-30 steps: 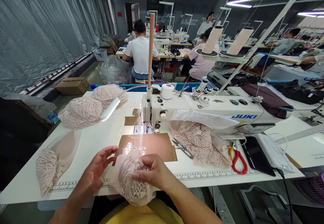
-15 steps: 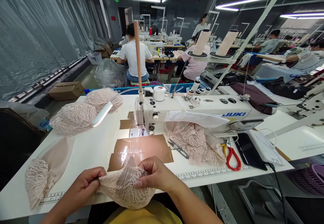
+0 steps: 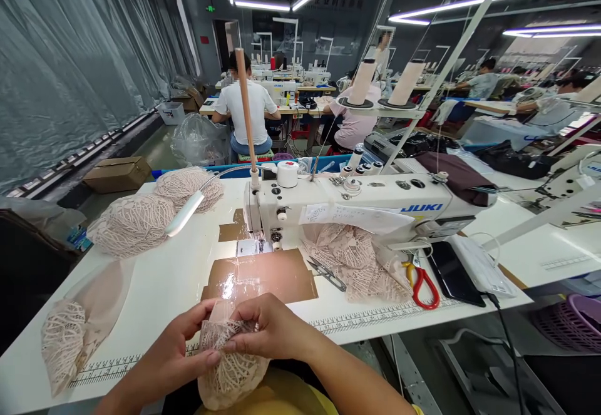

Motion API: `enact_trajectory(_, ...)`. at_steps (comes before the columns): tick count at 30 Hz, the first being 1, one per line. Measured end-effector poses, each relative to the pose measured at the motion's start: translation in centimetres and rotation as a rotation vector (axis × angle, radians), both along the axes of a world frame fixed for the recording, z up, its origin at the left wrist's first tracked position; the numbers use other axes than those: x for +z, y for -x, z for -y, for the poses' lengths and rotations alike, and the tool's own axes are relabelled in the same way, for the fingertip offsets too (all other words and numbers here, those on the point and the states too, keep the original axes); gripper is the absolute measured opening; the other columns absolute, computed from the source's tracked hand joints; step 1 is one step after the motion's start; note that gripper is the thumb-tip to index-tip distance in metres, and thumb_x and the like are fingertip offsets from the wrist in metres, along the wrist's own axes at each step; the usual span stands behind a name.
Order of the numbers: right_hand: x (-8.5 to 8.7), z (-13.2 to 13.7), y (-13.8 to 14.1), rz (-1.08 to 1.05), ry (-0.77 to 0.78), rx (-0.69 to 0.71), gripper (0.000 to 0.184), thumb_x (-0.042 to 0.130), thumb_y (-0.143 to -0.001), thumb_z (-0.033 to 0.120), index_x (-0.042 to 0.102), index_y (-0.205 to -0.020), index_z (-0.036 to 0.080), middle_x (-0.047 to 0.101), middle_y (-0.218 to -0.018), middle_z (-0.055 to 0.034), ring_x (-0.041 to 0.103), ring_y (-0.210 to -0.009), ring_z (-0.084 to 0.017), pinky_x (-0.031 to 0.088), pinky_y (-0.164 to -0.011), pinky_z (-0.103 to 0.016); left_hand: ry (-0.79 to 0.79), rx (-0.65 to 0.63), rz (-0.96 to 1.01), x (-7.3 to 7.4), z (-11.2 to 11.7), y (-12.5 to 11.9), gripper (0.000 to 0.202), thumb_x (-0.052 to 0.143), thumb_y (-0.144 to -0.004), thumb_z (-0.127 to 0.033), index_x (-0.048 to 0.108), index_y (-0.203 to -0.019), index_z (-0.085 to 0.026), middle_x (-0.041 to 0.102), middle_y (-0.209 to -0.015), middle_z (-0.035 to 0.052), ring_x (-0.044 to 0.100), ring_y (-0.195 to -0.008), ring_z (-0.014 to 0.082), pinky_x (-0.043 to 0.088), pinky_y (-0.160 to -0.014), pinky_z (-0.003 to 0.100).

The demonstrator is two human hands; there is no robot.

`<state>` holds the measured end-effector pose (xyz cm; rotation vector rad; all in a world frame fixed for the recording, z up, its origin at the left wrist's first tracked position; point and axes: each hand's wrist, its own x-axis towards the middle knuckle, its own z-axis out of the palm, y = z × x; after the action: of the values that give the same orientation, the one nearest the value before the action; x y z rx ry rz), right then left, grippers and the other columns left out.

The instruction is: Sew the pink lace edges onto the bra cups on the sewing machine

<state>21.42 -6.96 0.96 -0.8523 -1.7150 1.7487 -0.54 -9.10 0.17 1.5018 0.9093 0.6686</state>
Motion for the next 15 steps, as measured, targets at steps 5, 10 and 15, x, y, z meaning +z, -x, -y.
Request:
enact_trajectory(5, -0.6, 0.0, -0.4, 0.105, -0.104, -0.08, 0.02, 0.073, -0.071, 0.032, 0.069, -0.074, 0.014, 0.058, -0.064, 0.0024, 0.049, -0.062, -0.011, 0.036, -0.057, -0.02, -0.081, 0.059, -0.075, -0.3, 0.1, -0.6, 0.024, 0.064, -0.08, -0.03, 0.067, -0.1, -0.018, 0.065, -0.087, 0.0051, 0.059, -0.081, 0.0209, 0.049, -0.071, 0.024)
enact_trajectory(10, -0.7, -0.1, -0.8, 0.085, -0.008, -0.081, 0.025, 0.076, -0.067, 0.036, 0.069, -0.074, 0.013, 0.058, -0.063, 0.0029, 0.048, -0.06, -0.01, 0.036, -0.056, -0.02, -0.071, 0.064, -0.173, -0.3, -0.2, 0.9, 0.016, 0.051, -0.089, -0.029, 0.063, -0.095, -0.02, 0.062, -0.085, 0.0038, 0.056, -0.08, 0.0178, 0.047, -0.072, 0.022)
enact_trajectory(15, -0.6, -0.3, -0.6, 0.071, -0.046, -0.066, 0.025, 0.075, -0.07, 0.037, 0.068, -0.075, 0.013, 0.058, -0.064, 0.0023, 0.049, -0.062, -0.01, 0.037, -0.055, -0.02, -0.146, 0.131, -0.029, -0.6, 0.1, 1.3, 0.035, 0.052, -0.09, -0.03, 0.052, -0.124, -0.026, 0.056, -0.125, 0.0082, 0.051, -0.118, 0.0246, 0.04, -0.103, 0.032)
